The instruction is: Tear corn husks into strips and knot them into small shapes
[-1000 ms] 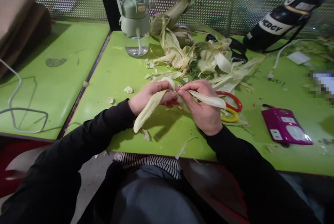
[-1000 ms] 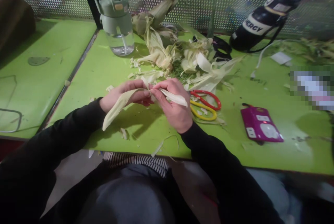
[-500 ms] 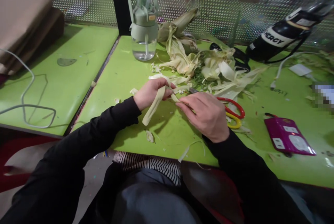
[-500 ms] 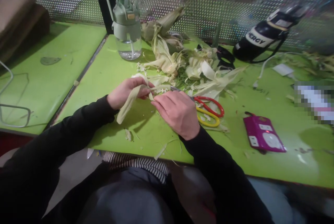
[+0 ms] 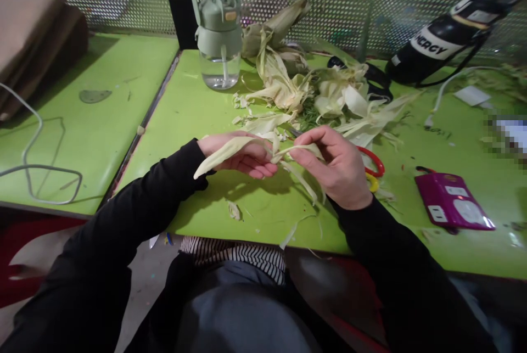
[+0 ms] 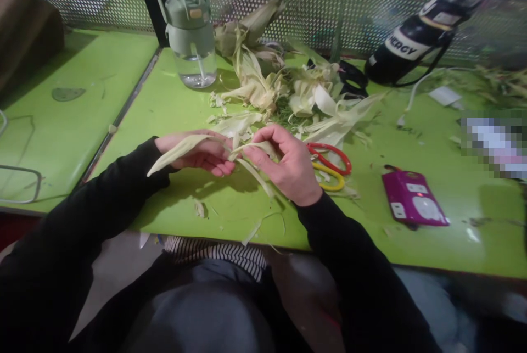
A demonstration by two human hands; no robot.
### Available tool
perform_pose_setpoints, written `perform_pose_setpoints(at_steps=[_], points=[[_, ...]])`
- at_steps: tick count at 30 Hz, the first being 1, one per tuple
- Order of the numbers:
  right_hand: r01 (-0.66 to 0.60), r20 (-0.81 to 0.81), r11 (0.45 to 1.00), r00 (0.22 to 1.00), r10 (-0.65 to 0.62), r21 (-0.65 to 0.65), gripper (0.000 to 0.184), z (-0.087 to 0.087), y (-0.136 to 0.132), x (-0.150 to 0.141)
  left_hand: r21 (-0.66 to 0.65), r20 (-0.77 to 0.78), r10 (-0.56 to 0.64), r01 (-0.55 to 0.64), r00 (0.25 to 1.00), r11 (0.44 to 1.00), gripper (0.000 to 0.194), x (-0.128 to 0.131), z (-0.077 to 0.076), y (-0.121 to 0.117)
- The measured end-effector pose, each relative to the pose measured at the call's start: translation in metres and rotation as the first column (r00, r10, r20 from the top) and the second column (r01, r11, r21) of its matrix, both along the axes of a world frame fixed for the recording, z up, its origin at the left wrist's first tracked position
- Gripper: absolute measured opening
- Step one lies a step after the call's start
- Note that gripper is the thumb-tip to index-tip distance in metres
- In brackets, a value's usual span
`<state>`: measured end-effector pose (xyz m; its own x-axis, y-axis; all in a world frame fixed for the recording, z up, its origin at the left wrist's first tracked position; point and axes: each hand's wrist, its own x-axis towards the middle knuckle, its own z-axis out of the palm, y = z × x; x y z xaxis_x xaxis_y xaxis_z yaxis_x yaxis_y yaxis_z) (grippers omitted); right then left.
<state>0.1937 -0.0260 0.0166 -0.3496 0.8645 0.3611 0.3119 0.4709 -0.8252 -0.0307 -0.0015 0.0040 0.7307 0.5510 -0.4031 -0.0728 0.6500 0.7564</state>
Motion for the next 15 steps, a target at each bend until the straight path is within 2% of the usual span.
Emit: perform_pose_setpoints(at_steps=[6, 9, 15], points=[[-0.024, 0.001, 0.999, 1.0, 0.024, 0.021, 0.012, -0.004, 0.001, -0.005, 0.091, 0.015, -0.042, 0.041, 0.999, 0.995, 0.018, 0.0, -0.003, -0.002], [-0.02, 0.031, 0.996, 0.999, 0.017, 0.09, 0.011, -0.004, 0.002, -0.005, 0.126, 0.019, -0.049, 0.046, 0.999, 0.991, 0.016, 0.003, 0.001, -0.008], [-0.006, 0.029, 0.994, 1.0, 0.003, 0.106, 0.009, -0.006, 0.003, -0.002, 0.102, 0.063, 0.0, -0.007, 0.998, 0.995, 0.017, 0.008, 0.0, -0.011]])
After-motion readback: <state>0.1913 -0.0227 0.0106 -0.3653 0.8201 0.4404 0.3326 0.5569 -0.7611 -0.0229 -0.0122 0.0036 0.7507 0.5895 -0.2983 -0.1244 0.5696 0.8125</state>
